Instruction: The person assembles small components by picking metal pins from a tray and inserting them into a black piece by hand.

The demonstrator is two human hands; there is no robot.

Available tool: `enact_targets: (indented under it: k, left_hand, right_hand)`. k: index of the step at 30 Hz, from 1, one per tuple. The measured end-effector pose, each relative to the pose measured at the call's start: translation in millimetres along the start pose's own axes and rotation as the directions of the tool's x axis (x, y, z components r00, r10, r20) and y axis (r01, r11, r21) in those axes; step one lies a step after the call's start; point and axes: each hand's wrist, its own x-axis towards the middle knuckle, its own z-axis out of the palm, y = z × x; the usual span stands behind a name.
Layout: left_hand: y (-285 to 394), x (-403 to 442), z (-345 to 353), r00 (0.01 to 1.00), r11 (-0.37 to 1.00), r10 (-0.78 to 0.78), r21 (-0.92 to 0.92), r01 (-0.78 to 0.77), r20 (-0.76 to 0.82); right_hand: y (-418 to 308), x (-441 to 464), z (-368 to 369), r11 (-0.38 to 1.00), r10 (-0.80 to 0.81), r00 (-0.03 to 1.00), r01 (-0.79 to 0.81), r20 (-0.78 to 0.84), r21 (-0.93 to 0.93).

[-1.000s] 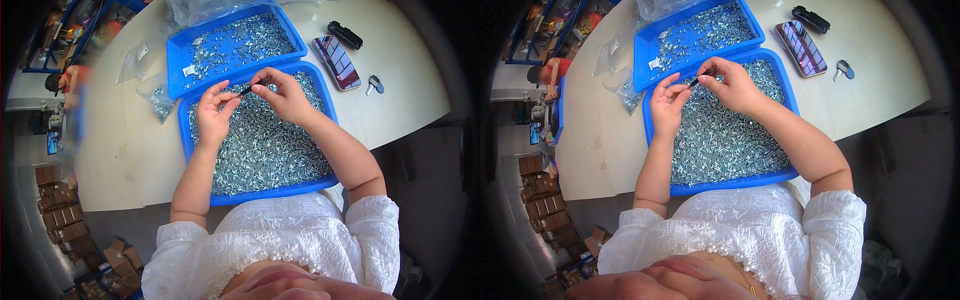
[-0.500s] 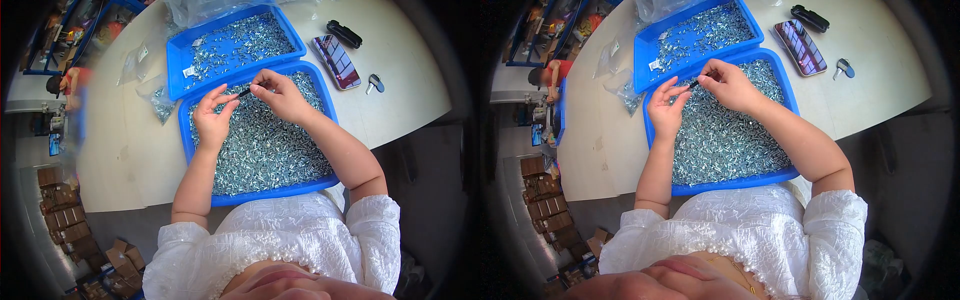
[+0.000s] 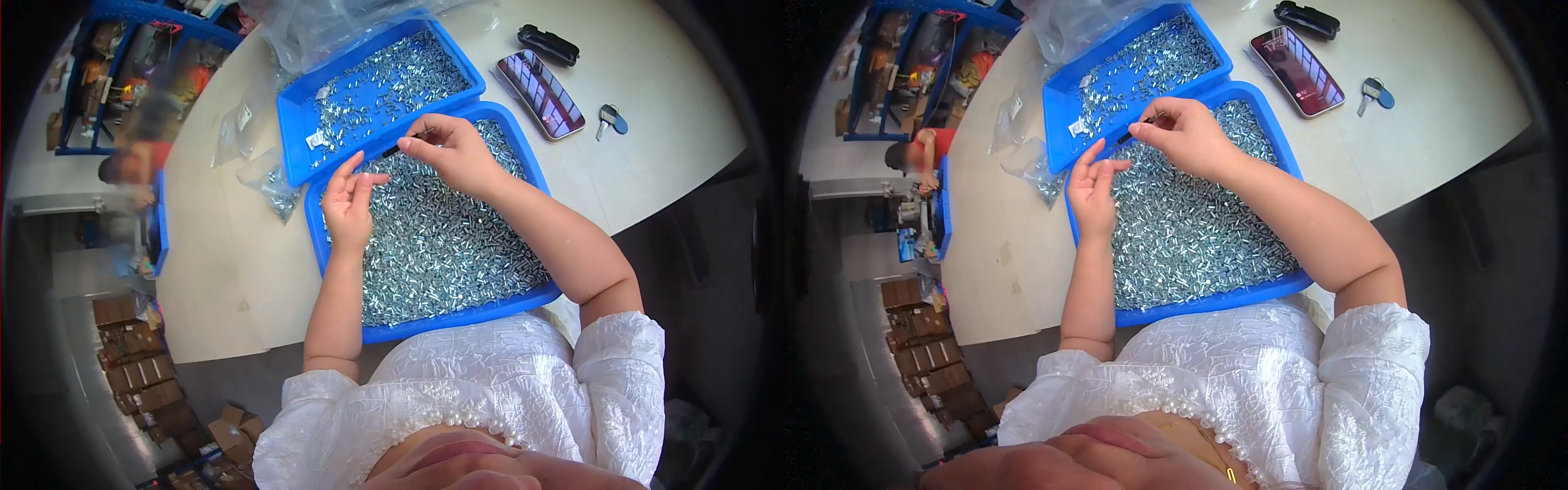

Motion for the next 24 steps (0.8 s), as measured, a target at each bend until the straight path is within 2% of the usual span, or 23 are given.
enact_targets:
  k: [1,2,4,5,6,7,8,9,10,12,13,15,16,18,19,20,23,24]
  left_hand:
    - [3,1,0,0.996,0.995,-0.085,0.063,0.083,0.023]
    - [4,2,3,0.996,0.994,-0.075,0.083,0.072,0.038]
    - [9,7,15,0.989,0.88,0.073,0.458,-0.125,0.129]
    - [14,11,17,0.977,0.811,0.114,0.552,-0.195,0.178]
    - [14,21,18,0.973,0.802,0.122,0.558,-0.212,0.194]
    - [12,35,19,0.942,0.745,0.186,0.586,-0.32,0.279]
    - [10,50,21,0.899,0.678,0.243,0.6,-0.425,0.364]
    - [9,66,24,0.886,0.643,0.277,0.614,-0.459,0.372]
    - [-3,91,23,0.902,0.724,0.232,0.555,-0.41,0.363]
    - [-15,127,35,0.943,0.73,-0.005,0.645,-0.225,0.334]
    - [-19,139,44,0.938,0.722,0.007,0.647,-0.245,0.347]
    - [-27,159,67,0.889,0.69,-0.304,0.723,-0.043,0.343]
    - [-31,167,76,0.867,0.662,-0.328,0.746,-0.073,0.376]
    - [-36,178,98,0.806,0.645,-0.479,0.762,0.056,0.346]
    - [-37,182,107,0.821,0.613,-0.44,0.79,-0.021,0.363]
    - [-37,186,113,0.792,0.596,-0.461,0.801,-0.057,0.399]
    - [-57,197,120,0.788,0.625,-0.425,0.774,-0.102,0.446]
    - [-59,198,122,0.796,0.66,-0.36,0.736,-0.151,0.487]
  right_hand:
    - [2,1,-1,0.995,-0.079,0.997,0.08,-0.015,0.058]
    - [2,2,-3,0.98,-0.158,0.987,0.161,-0.036,0.114]
    - [-5,-3,-5,0.968,-0.175,0.984,0.175,-0.019,0.179]
    - [-5,-4,-5,0.942,-0.273,0.962,0.261,0.027,0.209]
    - [-6,-6,-5,0.909,-0.364,0.929,0.338,0.072,0.243]
    - [-9,-8,-7,0.877,-0.437,0.891,0.391,0.124,0.28]
    - [-8,-8,-5,0.861,-0.48,0.867,0.437,0.134,0.261]
    - [-11,-10,-7,0.86,-0.5,0.85,0.467,0.163,0.205]
    - [-14,-13,-8,0.856,-0.516,0.835,0.495,0.192,0.152]
    - [-13,-15,-7,0.826,-0.564,0.807,0.552,0.177,0.112]
    - [-11,-14,-6,0.799,-0.599,0.782,0.597,0.174,0.066]
    - [-8,-12,-6,0.753,-0.653,0.744,0.657,0.143,0.019]
    - [-9,-11,-9,0.716,-0.69,0.712,0.698,0.132,-0.027]
    - [-11,-10,-14,0.658,-0.739,0.666,0.746,0.101,-0.103]
    - [-13,-11,-16,0.67,-0.728,0.68,0.732,0.086,-0.121]
    - [-14,-13,-16,0.686,-0.714,0.697,0.716,0.073,-0.132]
    - [-12,-9,-16,0.642,-0.746,0.662,0.744,0.074,-0.185]
    - [-10,-7,-15,0.626,-0.759,0.647,0.755,0.067,-0.194]
